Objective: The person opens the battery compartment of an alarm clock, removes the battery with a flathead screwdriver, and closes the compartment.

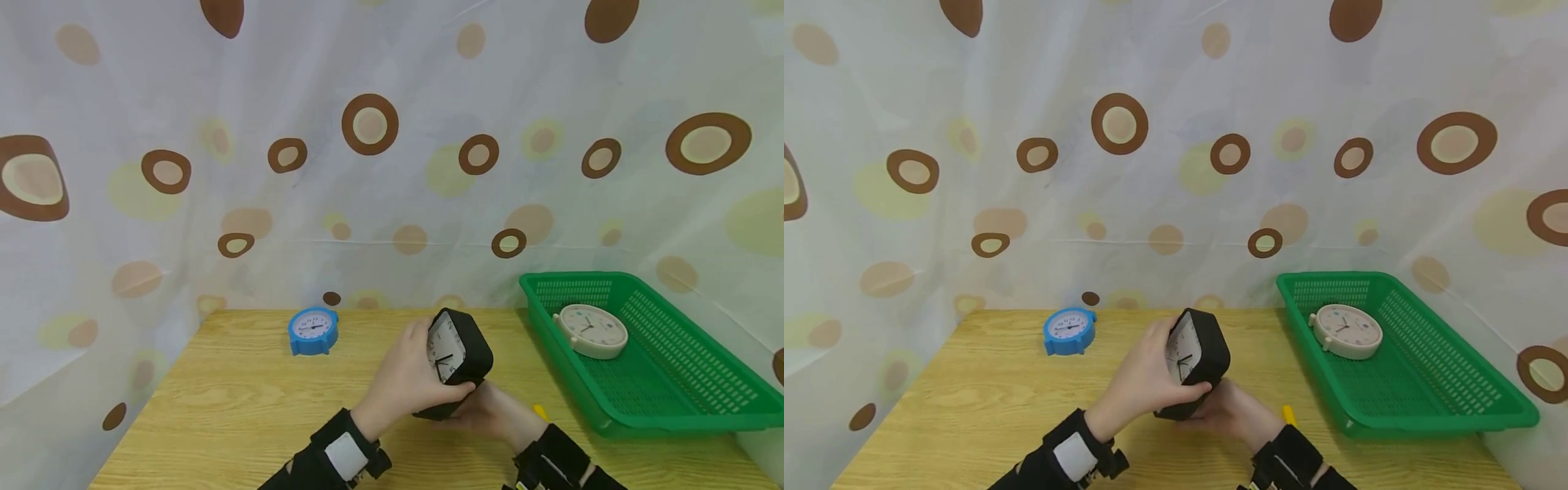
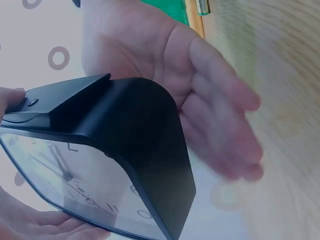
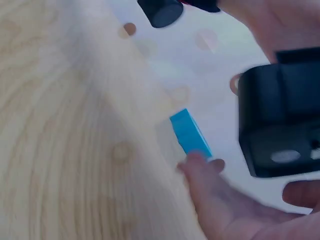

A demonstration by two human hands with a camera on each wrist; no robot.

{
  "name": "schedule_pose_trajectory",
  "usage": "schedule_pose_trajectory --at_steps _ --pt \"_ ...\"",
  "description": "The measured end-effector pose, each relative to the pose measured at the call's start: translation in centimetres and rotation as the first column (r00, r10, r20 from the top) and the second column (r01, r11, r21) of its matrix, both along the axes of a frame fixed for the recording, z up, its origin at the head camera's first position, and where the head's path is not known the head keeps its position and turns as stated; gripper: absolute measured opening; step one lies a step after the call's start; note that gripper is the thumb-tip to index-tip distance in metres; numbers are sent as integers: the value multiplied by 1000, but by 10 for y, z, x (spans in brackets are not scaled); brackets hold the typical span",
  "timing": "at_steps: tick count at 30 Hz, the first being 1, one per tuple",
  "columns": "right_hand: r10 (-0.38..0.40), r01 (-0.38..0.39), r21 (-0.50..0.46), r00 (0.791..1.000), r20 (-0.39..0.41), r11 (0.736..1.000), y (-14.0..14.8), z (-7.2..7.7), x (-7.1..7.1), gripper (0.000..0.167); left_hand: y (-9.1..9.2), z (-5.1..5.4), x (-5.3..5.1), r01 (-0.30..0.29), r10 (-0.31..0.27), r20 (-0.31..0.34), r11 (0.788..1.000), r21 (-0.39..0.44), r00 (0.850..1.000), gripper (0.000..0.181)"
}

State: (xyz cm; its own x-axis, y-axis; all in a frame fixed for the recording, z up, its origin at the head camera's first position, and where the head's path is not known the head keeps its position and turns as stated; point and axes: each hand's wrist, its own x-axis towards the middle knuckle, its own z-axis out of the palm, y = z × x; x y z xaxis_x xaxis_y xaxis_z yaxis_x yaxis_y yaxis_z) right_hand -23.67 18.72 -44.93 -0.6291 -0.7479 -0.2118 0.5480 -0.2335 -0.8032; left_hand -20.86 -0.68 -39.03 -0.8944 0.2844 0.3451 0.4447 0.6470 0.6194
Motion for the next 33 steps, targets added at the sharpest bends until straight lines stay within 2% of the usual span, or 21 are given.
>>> schedule_pose_trajectory --at_steps 2,4,6,9,14,18,20,23,29,33 --pt "7 -6 -26 999 44 1000 -5 0 3 20 1 -1 1 5 -5 -1 1000 6 1000 106" --pt "-4 5 -18 998 59 1000 -9 0 4 15 1 -2 2 7 -7 1 1000 12 1000 106" --pt "-29 29 12 998 51 1000 -10 -1 5 18 0 -4 3 7 -7 7 1000 22 1000 106" --pt "-86 86 91 996 -2 992 -11 -3 5 25 -3 -6 3 19 -20 18 999 48 1000 108" --pt "-176 197 202 977 -119 959 -5 -8 3 40 -12 -5 5 47 -52 52 994 94 997 123" --pt "-173 238 267 954 -244 934 7 -6 -2 31 -19 -6 6 71 -79 51 988 136 996 129" --pt "-166 263 310 937 -306 913 13 -2 -5 28 -21 -8 8 74 -80 39 988 137 996 127" --pt "-150 294 350 910 -386 889 20 4 -8 33 -24 -8 9 59 -63 28 992 115 998 120" --pt "-135 366 427 866 -481 827 27 14 -11 41 -32 -8 9 19 -20 17 997 75 1000 116" --pt "-139 411 471 849 -510 780 28 18 -11 43 -37 -10 7 -6 6 1 999 38 1000 113"
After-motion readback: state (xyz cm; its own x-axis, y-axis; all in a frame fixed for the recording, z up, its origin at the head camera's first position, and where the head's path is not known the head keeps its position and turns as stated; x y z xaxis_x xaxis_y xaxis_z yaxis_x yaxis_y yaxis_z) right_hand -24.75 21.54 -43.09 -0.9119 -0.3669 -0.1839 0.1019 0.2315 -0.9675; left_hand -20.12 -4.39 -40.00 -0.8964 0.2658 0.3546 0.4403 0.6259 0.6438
